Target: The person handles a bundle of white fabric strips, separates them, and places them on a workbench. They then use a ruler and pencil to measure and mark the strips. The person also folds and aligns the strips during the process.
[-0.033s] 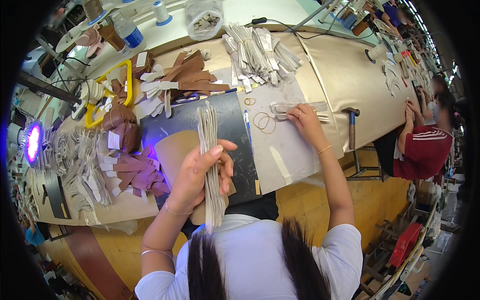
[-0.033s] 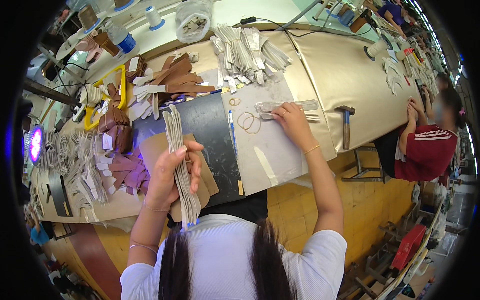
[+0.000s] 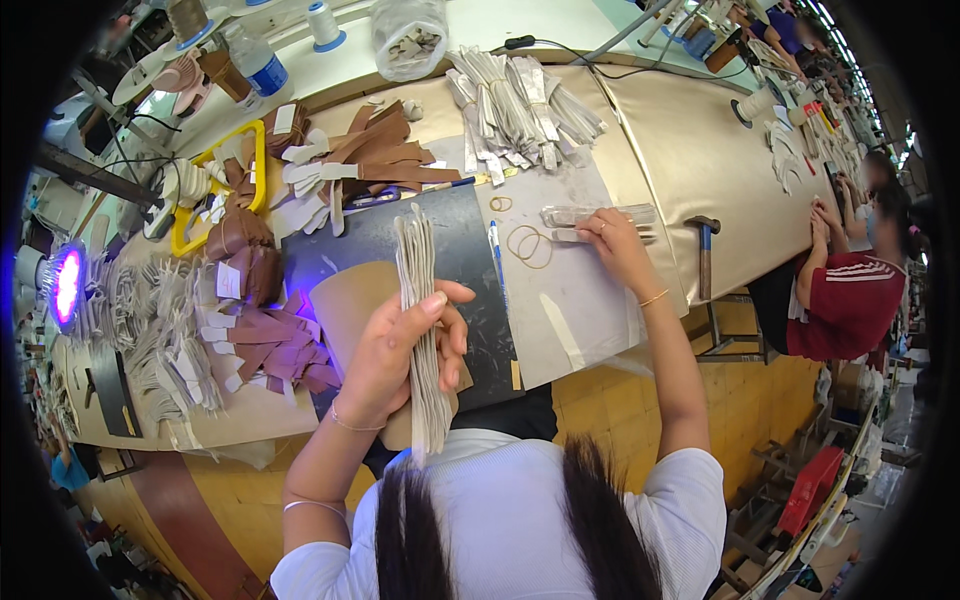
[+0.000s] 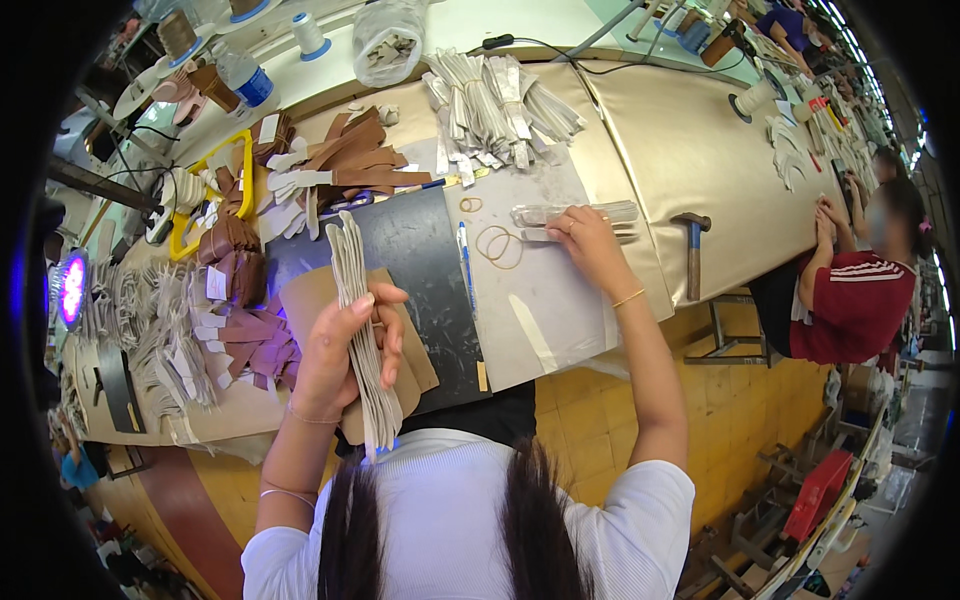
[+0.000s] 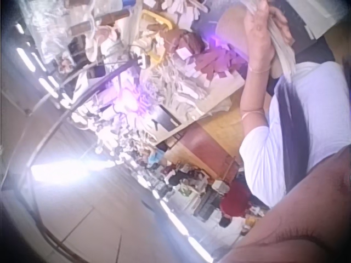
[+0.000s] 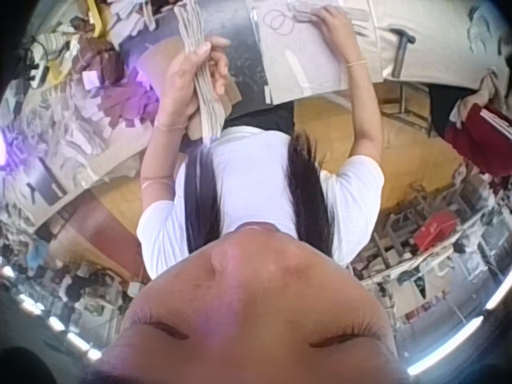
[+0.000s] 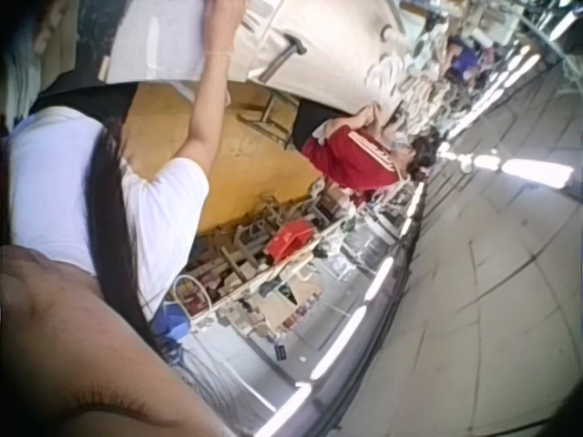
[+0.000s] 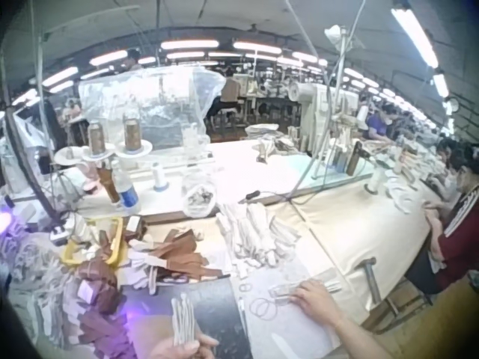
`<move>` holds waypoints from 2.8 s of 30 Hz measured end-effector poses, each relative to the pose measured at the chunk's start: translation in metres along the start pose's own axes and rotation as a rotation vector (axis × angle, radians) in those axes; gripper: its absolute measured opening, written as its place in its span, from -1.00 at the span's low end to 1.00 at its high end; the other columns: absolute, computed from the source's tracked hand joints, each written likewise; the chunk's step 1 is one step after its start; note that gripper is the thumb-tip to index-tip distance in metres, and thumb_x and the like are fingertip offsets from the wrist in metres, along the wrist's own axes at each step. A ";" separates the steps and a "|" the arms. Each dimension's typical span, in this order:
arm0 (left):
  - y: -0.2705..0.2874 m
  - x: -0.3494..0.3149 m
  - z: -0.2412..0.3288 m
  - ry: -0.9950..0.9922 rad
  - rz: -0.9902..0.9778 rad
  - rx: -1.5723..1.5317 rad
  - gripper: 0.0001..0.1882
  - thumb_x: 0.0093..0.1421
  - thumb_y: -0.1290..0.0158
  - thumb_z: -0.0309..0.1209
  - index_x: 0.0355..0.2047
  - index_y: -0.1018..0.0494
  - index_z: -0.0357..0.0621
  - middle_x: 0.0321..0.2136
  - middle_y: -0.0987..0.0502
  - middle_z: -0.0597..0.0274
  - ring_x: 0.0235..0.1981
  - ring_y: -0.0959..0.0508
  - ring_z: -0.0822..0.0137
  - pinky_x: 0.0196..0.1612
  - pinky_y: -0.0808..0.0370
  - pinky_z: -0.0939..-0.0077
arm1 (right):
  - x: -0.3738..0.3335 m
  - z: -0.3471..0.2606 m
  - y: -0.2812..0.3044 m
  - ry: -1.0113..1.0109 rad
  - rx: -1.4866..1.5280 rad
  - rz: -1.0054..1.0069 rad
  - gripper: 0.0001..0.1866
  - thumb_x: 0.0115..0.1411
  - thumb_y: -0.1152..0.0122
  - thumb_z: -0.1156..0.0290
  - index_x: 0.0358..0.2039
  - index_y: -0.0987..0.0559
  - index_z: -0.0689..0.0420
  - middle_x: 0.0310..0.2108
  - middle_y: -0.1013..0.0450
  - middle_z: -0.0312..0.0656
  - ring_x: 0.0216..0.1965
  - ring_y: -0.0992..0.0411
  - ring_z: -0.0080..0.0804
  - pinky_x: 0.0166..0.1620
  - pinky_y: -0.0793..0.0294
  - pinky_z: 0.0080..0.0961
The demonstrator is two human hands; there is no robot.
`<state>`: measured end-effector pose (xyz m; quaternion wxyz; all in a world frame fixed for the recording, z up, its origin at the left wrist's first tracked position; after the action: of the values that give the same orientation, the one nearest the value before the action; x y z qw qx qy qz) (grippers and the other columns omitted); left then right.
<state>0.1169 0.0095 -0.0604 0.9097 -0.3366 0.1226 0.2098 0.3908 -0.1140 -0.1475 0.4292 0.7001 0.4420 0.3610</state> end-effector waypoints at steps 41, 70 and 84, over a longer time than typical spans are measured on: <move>-0.008 -0.008 0.049 -0.327 -0.099 0.192 -0.45 0.39 -0.07 -0.25 0.30 -0.27 -0.23 0.17 -0.46 0.20 0.07 -0.45 0.48 0.11 -0.40 0.54 | 0.015 -0.270 0.057 0.044 0.773 0.016 -0.62 0.39 -0.12 0.38 0.12 -0.34 0.29 -0.21 -0.50 -0.09 -0.18 -0.48 -0.42 -0.11 -0.45 -0.50; 0.050 0.003 0.050 -0.635 -0.035 -0.379 -0.56 0.35 -0.05 -0.52 0.21 -0.29 -0.23 0.07 -0.48 0.19 0.10 -0.47 0.38 0.21 -0.40 0.42 | 0.036 -0.289 0.046 0.137 0.553 0.273 -0.40 0.34 -0.15 0.47 0.36 -0.27 0.20 -0.25 -0.31 -0.28 -0.26 -0.26 -0.49 -0.13 -0.33 -0.56; 0.050 -0.014 0.054 -0.480 0.043 -0.092 -0.43 0.29 -0.14 -0.52 0.29 -0.26 -0.26 0.16 -0.48 0.06 0.15 -0.49 0.31 0.23 -0.43 0.35 | 0.047 -0.262 0.003 -0.073 1.057 0.137 -0.67 0.21 -0.36 0.43 -0.06 -0.50 0.25 -0.20 -0.51 -0.18 -0.21 -0.46 -0.52 -0.12 -0.46 -0.55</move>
<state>0.0855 0.0755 -0.0431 0.8919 -0.3155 -0.0998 0.3083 0.1765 0.0026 -0.0420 0.0085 0.8602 0.5015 0.0920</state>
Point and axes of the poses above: each hand's wrist, its own x-axis towards the middle knuckle, its own y-axis out of the back of the hand, z = x × y, the point moved 10 cm from there along x, towards the middle knuckle
